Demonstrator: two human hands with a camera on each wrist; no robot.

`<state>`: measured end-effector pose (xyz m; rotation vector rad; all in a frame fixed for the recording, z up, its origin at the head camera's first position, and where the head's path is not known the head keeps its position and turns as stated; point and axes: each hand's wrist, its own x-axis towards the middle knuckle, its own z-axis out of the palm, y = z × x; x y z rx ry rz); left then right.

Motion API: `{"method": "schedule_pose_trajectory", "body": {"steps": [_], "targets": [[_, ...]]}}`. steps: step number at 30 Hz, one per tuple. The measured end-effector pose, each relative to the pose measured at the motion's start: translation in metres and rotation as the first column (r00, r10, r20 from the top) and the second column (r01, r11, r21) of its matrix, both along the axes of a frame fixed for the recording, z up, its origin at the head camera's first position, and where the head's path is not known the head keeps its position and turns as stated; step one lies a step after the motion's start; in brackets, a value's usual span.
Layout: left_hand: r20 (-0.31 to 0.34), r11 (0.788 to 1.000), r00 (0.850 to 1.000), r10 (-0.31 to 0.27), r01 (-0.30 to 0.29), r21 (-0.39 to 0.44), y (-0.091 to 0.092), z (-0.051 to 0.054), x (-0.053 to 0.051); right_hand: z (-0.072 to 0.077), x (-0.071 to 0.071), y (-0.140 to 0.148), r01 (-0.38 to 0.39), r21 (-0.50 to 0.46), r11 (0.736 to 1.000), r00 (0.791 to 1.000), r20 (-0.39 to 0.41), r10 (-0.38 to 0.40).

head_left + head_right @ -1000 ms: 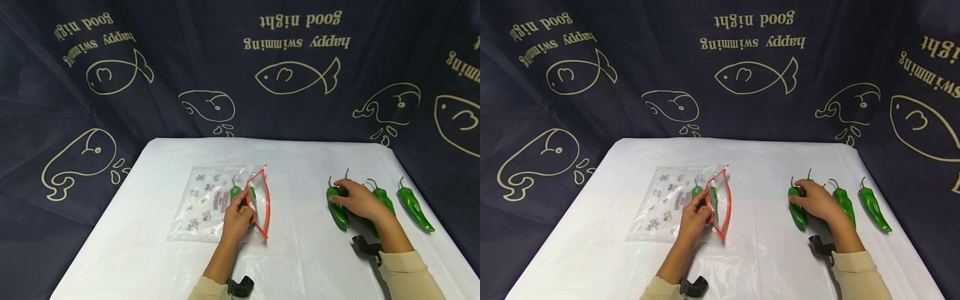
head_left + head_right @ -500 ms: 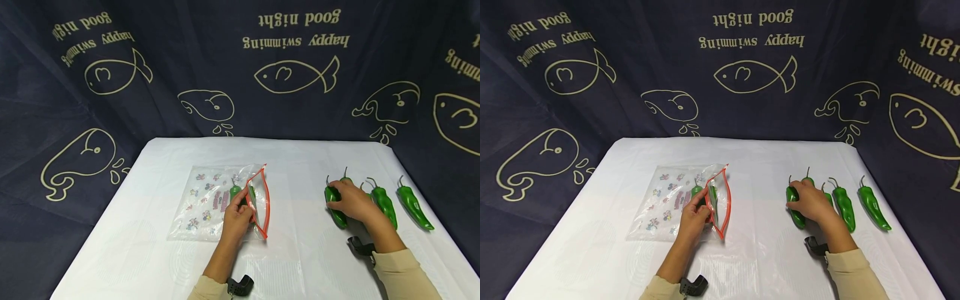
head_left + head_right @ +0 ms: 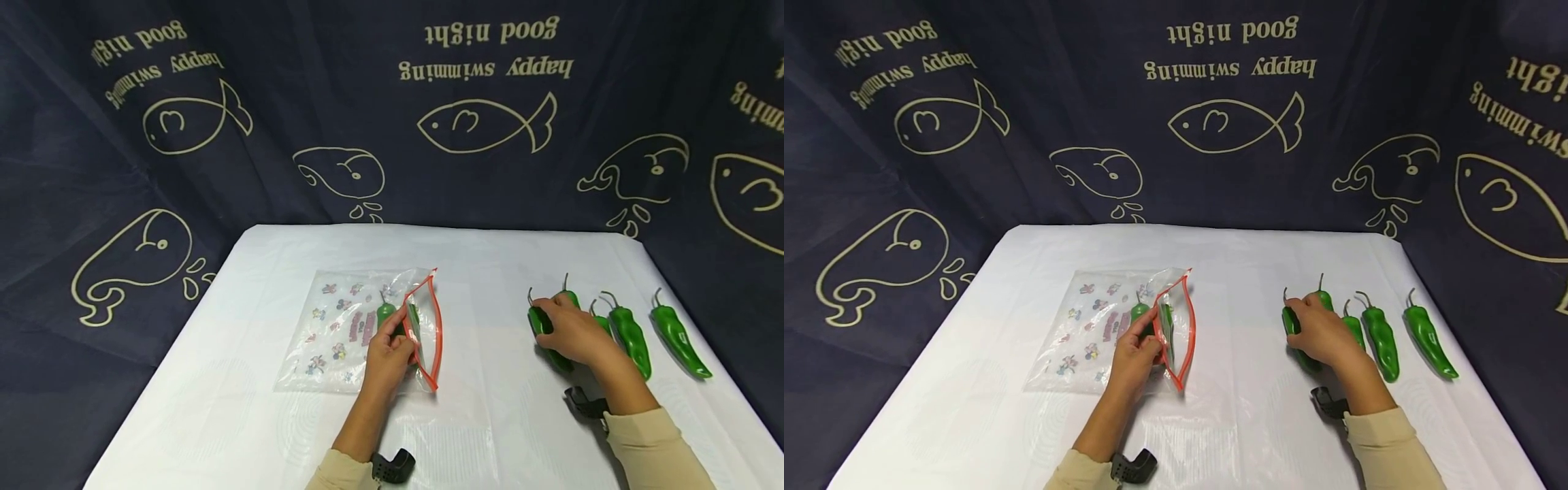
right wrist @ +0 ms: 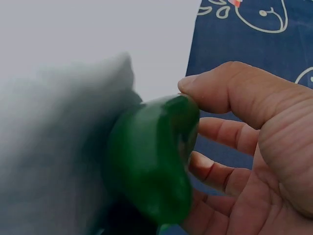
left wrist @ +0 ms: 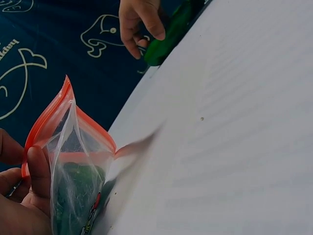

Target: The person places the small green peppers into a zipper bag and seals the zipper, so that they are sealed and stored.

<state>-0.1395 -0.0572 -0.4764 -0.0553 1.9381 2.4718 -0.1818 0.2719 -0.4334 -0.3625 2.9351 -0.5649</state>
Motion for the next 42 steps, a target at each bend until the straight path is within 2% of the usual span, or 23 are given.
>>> {"method": "schedule_pose_trajectory", "body": {"steps": [7,13,21,27,35,42], "targets": [[-0.013,1.0,1.0,0.004,-0.004,0.0,0.0,0.0,-0.001,0.002,-0.001,-0.001,-0.015,-0.002,1.0,1.0,0.003,0.015],[-0.007,1.0,1.0,0.003,-0.003,-0.012,-0.001,0.0,0.001,0.006,-0.001,0.002,-0.058,-0.1,0.993,0.996,0.058,0.064],[-0.013,1.0,1.0,-0.004,0.003,-0.019,0.0,0.0,0.002,0.01,-0.003,-0.006,-0.112,-0.211,0.971,0.99,0.06,0.127],[-0.017,1.0,1.0,-0.012,0.011,-0.02,0.0,0.0,0.002,0.011,-0.004,-0.012,-0.114,-0.344,0.932,0.982,0.101,0.158],[-0.015,1.0,1.0,-0.013,0.013,-0.018,0.001,0.001,0.001,0.003,-0.01,-0.021,-0.094,-0.475,0.875,0.977,0.124,0.172],[-0.017,1.0,1.0,-0.007,0.007,-0.023,0.001,0.001,0.0,-0.001,-0.011,-0.033,-0.087,-0.569,0.818,0.957,0.18,0.227]]}}
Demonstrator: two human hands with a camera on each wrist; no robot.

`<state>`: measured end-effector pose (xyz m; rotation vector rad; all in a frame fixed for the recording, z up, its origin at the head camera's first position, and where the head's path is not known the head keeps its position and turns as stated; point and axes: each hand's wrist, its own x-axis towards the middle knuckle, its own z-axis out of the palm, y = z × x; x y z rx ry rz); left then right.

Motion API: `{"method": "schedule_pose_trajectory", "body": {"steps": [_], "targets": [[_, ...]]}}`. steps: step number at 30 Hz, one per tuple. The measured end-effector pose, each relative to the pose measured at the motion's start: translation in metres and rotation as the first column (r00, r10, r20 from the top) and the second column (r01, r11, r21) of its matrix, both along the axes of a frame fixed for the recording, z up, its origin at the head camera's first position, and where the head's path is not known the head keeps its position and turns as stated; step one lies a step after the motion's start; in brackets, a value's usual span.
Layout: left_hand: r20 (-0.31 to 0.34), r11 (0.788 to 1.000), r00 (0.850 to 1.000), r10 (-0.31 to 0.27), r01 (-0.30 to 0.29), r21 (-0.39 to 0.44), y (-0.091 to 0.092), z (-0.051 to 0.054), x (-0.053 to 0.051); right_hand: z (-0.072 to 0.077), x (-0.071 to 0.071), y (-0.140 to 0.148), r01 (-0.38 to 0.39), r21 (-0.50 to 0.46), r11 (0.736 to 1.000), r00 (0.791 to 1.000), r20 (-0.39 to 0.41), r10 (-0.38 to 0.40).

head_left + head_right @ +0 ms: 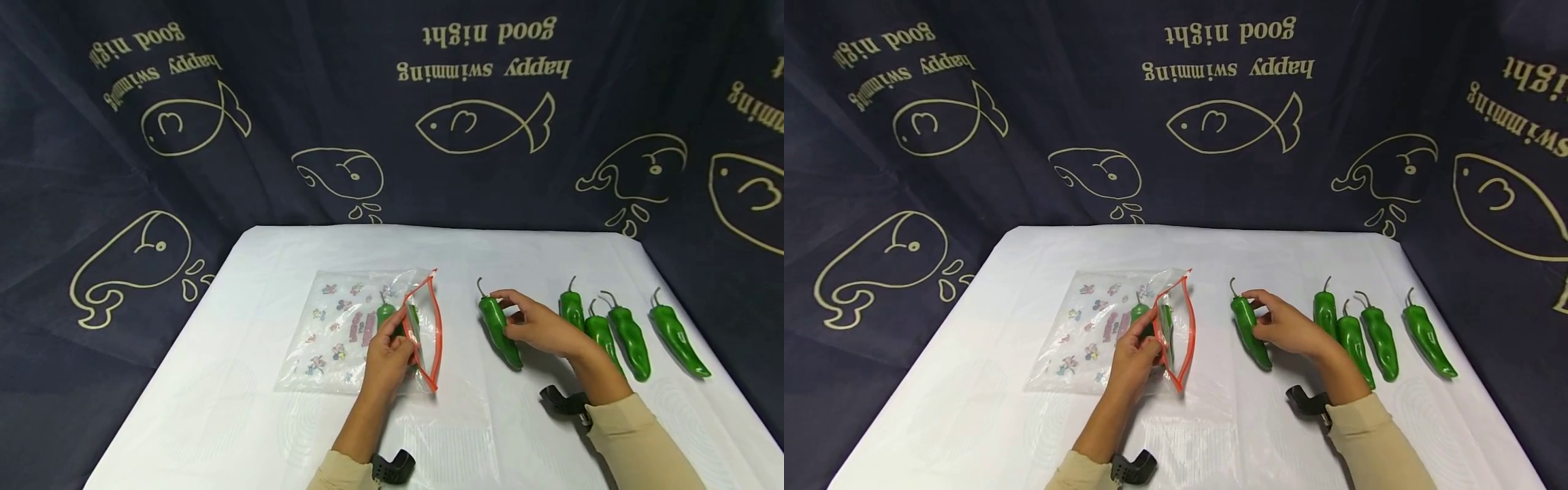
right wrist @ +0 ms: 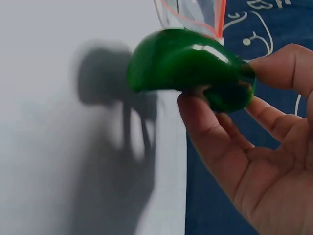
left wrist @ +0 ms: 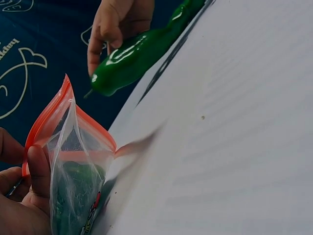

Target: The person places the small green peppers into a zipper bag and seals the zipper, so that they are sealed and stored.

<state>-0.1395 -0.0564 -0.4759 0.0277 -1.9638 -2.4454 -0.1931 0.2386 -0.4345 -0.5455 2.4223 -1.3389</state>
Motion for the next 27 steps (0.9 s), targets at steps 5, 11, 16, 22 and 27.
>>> {"method": "schedule_pose_trajectory", "body": {"steps": [5,11,16,22,27], "targets": [[0.017,1.0,1.0,0.011,-0.011,-0.004,0.0,-0.001,0.001,0.0,-0.001,-0.014,-0.038,-0.049,0.998,0.998,0.041,0.04],[-0.011,1.0,1.0,0.013,-0.013,-0.013,0.0,-0.003,0.0,0.0,-0.002,-0.032,-0.097,-0.059,0.994,0.991,0.084,0.102],[-0.029,1.0,0.999,0.016,-0.017,-0.019,-0.001,-0.003,-0.001,-0.003,-0.003,-0.048,-0.15,-0.068,0.986,0.982,0.11,0.156],[-0.035,1.0,0.999,0.015,-0.016,-0.019,-0.002,-0.002,-0.002,-0.004,-0.006,-0.067,-0.158,-0.082,0.984,0.979,0.118,0.167],[-0.037,1.0,0.999,0.011,-0.012,-0.011,-0.001,-0.002,-0.002,-0.005,-0.007,-0.08,-0.148,-0.079,0.986,0.98,0.121,0.157]]}}
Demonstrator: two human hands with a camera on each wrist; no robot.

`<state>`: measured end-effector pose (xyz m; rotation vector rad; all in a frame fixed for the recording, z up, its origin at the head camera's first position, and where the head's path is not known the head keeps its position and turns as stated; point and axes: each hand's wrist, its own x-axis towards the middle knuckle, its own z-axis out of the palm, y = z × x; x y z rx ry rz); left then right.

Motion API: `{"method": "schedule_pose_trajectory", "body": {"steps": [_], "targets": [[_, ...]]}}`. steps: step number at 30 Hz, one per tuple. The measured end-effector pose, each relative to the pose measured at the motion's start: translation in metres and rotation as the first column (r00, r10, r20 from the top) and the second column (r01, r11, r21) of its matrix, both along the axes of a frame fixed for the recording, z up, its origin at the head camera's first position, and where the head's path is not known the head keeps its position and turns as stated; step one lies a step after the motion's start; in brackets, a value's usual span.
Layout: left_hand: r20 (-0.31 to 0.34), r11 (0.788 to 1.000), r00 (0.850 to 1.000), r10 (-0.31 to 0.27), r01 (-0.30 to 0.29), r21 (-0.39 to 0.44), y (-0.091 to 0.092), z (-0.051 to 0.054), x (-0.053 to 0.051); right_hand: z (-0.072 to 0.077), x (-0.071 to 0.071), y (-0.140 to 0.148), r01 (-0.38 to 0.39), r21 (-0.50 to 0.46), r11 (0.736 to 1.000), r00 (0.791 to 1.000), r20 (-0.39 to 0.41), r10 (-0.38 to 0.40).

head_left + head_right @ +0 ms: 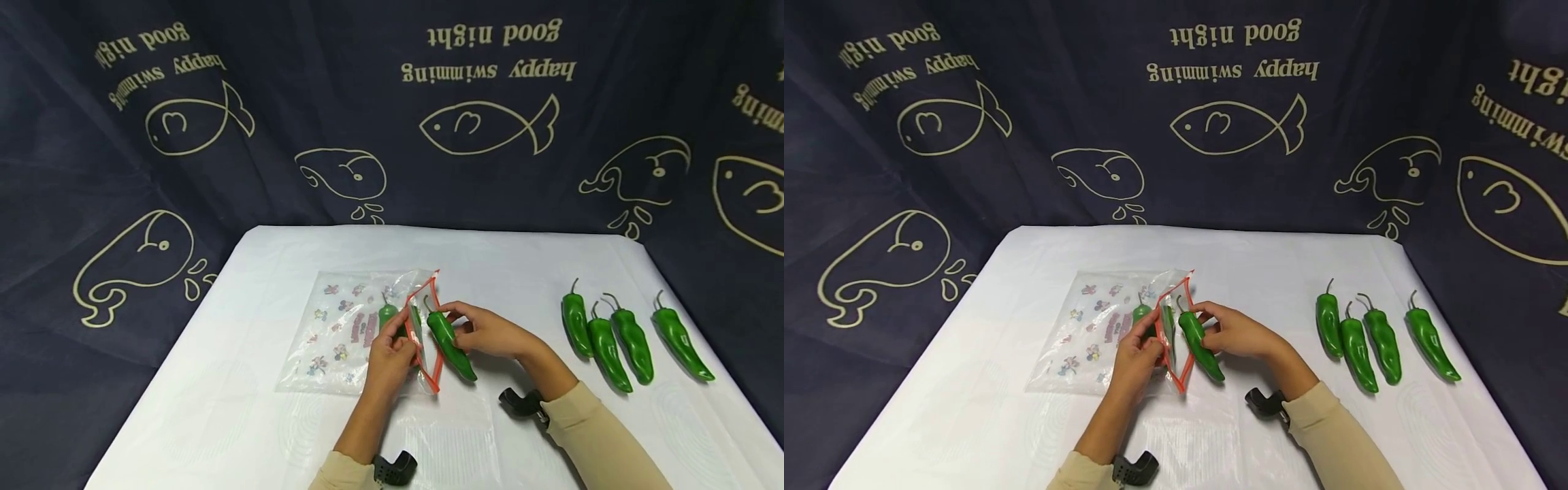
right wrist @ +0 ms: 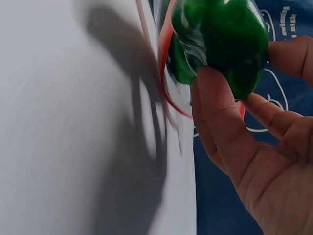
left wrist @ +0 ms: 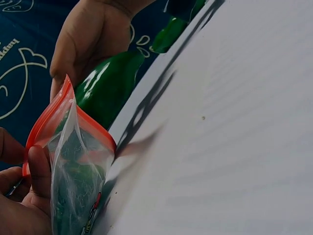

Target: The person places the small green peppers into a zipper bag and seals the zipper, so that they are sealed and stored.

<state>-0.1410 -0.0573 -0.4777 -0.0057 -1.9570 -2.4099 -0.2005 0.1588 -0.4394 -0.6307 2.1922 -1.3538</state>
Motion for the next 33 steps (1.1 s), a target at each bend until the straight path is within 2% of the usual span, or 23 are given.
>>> {"method": "schedule_pose_trajectory", "body": {"steps": [7,17,28,33], "targets": [[0.007,1.0,1.0,-0.005,0.005,0.005,0.001,-0.001,0.0,-0.003,-0.004,-0.011,0.052,-0.061,0.997,0.999,0.004,-0.052],[0.027,1.0,1.0,-0.002,0.002,-0.001,0.001,0.002,0.001,-0.011,-0.009,-0.026,0.162,-0.151,0.975,0.986,-0.002,-0.164],[0.035,1.0,0.999,-0.008,0.008,0.0,0.001,0.002,0.0,-0.014,-0.009,-0.033,0.229,-0.109,0.967,0.972,-0.027,-0.234],[0.027,1.0,1.0,-0.006,0.006,0.005,0.001,0.001,-0.001,-0.012,-0.007,-0.034,0.24,-0.132,0.962,0.969,-0.024,-0.245]]}}
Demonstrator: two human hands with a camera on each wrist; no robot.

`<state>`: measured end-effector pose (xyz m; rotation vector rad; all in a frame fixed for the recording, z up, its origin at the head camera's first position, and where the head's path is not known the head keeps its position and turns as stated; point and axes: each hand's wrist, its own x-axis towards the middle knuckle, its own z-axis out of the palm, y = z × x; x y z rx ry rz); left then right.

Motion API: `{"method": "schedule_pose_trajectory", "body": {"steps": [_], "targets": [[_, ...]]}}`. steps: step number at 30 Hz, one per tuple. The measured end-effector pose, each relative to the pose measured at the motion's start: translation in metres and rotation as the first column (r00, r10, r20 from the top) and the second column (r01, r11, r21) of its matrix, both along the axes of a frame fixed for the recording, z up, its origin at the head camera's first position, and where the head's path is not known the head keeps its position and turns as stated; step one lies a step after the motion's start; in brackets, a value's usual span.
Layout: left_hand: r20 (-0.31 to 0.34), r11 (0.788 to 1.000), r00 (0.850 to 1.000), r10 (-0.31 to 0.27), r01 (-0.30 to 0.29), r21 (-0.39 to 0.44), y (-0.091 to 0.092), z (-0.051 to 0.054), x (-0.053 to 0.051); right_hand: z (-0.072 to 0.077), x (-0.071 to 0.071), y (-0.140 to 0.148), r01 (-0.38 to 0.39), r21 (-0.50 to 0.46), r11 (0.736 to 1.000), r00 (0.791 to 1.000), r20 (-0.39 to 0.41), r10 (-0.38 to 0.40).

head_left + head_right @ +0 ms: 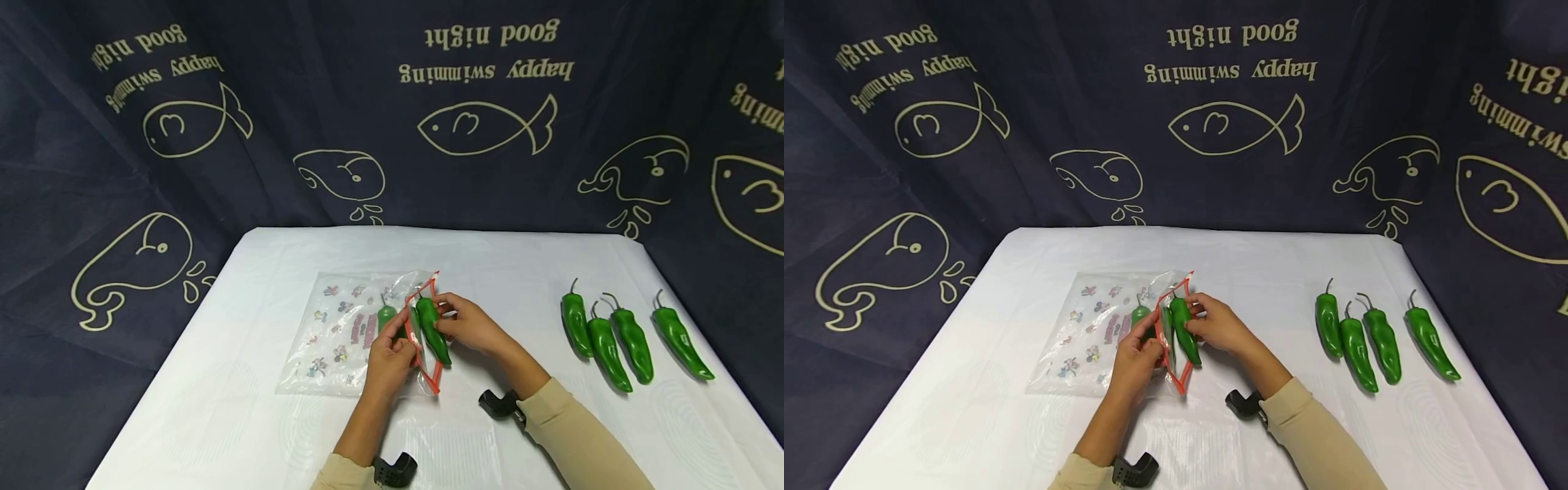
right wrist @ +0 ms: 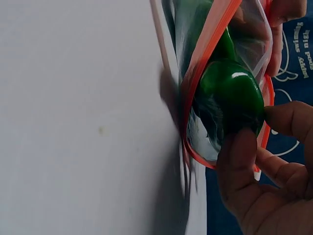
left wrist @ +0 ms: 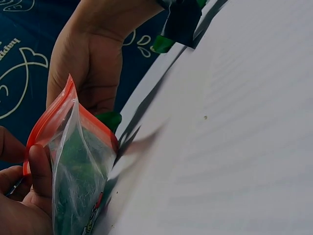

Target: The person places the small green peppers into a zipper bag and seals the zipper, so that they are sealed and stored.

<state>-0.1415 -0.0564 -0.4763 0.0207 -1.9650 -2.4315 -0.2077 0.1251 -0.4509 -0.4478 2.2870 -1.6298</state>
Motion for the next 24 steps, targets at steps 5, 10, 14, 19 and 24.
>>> {"method": "schedule_pose_trajectory", "body": {"steps": [5,10,14,19,24], "targets": [[-0.004,1.0,1.0,0.011,-0.011,-0.003,0.0,0.0003,0.0005,0.0018,0.001,-0.0033,0.013,-0.042,0.999,0.999,0.041,-0.011],[-0.009,1.0,1.0,0.002,-0.002,-0.013,-0.0004,0.0008,0.0009,0.0041,0.0019,-0.0052,0.038,-0.043,0.998,0.996,0.08,-0.035],[-0.013,1.0,1.0,0.003,-0.003,-0.025,-0.0007,0.0003,0.0008,0.0053,0.0028,-0.0054,0.044,-0.044,0.998,0.995,0.095,-0.04],[0.002,1.0,1.0,0.007,-0.007,-0.028,-0.0006,0.0009,0.0011,0.004,0.0023,-0.0053,0.036,-0.061,0.997,0.994,0.109,-0.03],[0.022,1.0,1.0,0.004,-0.004,-0.011,-0.0003,0.0012,0.0013,0.0012,0.0016,-0.007,0.035,-0.091,0.995,0.988,0.151,-0.02]]}}
